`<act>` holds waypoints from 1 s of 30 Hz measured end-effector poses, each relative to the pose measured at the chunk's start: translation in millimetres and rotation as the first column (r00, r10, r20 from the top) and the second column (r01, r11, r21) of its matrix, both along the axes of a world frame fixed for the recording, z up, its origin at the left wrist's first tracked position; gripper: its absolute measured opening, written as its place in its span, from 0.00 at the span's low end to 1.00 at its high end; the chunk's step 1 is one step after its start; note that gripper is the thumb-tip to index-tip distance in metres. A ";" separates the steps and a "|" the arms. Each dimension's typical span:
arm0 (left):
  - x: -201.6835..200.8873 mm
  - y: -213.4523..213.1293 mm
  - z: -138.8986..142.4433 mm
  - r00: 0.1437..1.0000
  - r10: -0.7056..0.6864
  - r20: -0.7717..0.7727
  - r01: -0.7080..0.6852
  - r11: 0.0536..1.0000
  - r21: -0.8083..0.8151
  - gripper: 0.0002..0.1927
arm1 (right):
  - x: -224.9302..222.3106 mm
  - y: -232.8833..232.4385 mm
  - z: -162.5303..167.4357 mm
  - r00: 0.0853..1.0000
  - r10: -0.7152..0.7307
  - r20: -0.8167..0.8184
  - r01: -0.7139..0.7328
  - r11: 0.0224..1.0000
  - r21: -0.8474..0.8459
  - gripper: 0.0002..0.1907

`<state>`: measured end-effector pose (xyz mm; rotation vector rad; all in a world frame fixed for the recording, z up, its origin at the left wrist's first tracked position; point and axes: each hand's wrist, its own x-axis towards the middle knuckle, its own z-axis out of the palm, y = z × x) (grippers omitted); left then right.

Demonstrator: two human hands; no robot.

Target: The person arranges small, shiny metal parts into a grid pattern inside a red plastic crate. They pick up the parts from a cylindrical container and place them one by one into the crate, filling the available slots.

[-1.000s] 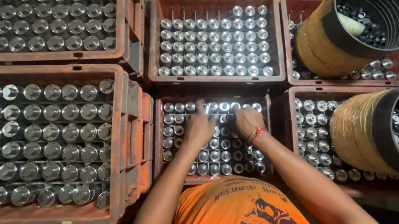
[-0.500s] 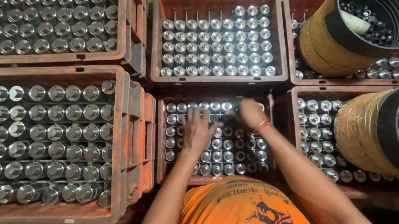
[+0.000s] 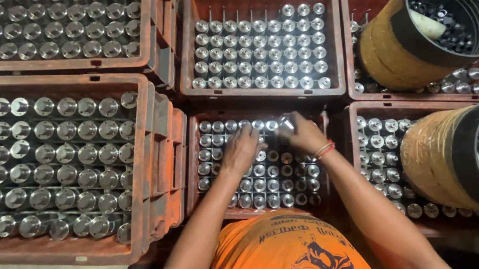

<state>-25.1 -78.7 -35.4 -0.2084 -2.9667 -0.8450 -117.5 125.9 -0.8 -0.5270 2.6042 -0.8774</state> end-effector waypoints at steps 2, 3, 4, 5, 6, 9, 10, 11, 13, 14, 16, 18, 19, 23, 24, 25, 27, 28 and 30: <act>0.7 -2.8 1.1 0.995 0.060 -0.083 -0.064 0.997 -0.036 0.19 | 8.8 -8.4 -12.8 0.998 0.068 0.011 -0.069 0.970 0.232 0.42; 3.0 -4.0 2.3 0.984 0.120 -0.129 -0.129 0.990 -0.057 0.19 | 13.3 -13.0 -17.5 0.995 0.097 0.018 -0.097 0.933 0.345 0.46; 4.4 -4.4 3.2 0.968 0.177 -0.177 -0.192 0.979 -0.073 0.19 | 17.6 -17.6 -20.9 0.994 0.108 0.021 -0.108 0.915 0.390 0.43; 6.1 -4.9 4.2 0.971 0.212 -0.108 -0.223 0.969 -0.108 0.19 | 21.7 -22.3 -23.3 0.992 0.120 0.028 -0.120 0.893 0.434 0.39; 9.0 -5.6 4.9 0.968 0.250 -0.036 -0.253 0.957 -0.145 0.18 | 24.6 -25.6 -24.2 0.990 0.134 0.040 -0.136 0.868 0.477 0.36; 12.4 -6.7 5.2 0.923 0.356 0.148 -0.341 0.933 -0.119 0.19 | 21.1 -33.6 -20.6 0.981 0.187 0.045 -0.190 0.903 0.384 0.35; 12.5 -6.6 4.3 0.900 0.384 0.205 -0.374 0.923 -0.087 0.20 | 16.3 -35.4 -19.7 0.988 0.153 -0.008 -0.139 0.916 0.375 0.31; 11.7 -6.3 2.8 0.911 0.373 0.176 -0.363 0.928 -0.089 0.19 | 10.5 -36.9 -18.0 0.991 0.119 -0.054 -0.091 0.927 0.365 0.27; 9.6 -5.2 -1.6 0.927 0.355 0.120 -0.346 0.934 -0.093 0.16 | 0.2 -40.1 -15.0 0.990 0.063 -0.128 -0.013 0.934 0.357 0.26; 10.1 -4.6 -4.2 0.927 0.365 0.081 -0.356 0.929 -0.103 0.15 | -3.7 -41.8 -14.0 0.987 0.039 -0.158 0.020 0.934 0.356 0.26; 10.7 -6.0 -9.2 0.929 0.370 -0.005 -0.367 0.921 -0.128 0.13 | -6.7 -45.4 -13.2 0.982 -0.010 -0.187 0.077 0.932 0.355 0.27; 13.7 -12.3 -10.7 0.876 0.457 0.156 -0.480 0.786 0.389 0.17 | -3.8 -48.1 -13.3 0.982 -0.056 -0.180 0.120 0.922 0.367 0.26; 15.5 -16.5 -10.8 0.852 0.458 0.254 -0.509 0.614 0.602 0.19 | -1.3 -48.9 -13.6 0.979 -0.099 -0.179 0.158 0.920 0.358 0.26; 17.9 -39.8 -4.5 0.799 0.248 0.548 -0.576 0.053 0.816 0.27 | 7.6 -50.7 -16.1 0.975 -0.175 -0.135 0.210 0.921 0.328 0.22; 13.5 -40.8 -1.0 0.780 0.245 0.576 -0.611 0.103 0.785 0.27 | 8.2 -51.1 -17.0 0.978 -0.173 -0.119 0.203 0.925 0.322 0.20; 6.2 -40.3 3.0 0.763 0.243 0.599 -0.640 0.154 0.753 0.27 | 7.6 -51.6 -17.9 0.974 -0.189 -0.129 0.221 0.921 0.321 0.22; -4.8 -32.7 10.3 0.725 0.234 0.647 -0.688 0.255 0.679 0.26 | 6.2 -52.4 -20.3 0.963 -0.226 -0.146 0.262 0.909 0.323 0.26; -9.5 -28.2 13.2 0.707 0.233 0.667 -0.705 0.304 0.641 0.26 | 5.6 -52.9 -21.6 0.960 -0.235 -0.152 0.272 0.908 0.318 0.26; -4.9 -16.7 16.2 0.816 0.386 0.429 -0.539 0.776 0.327 0.27 | 4.7 -51.6 -21.8 0.953 -0.253 -0.164 0.293 0.905 0.307 0.27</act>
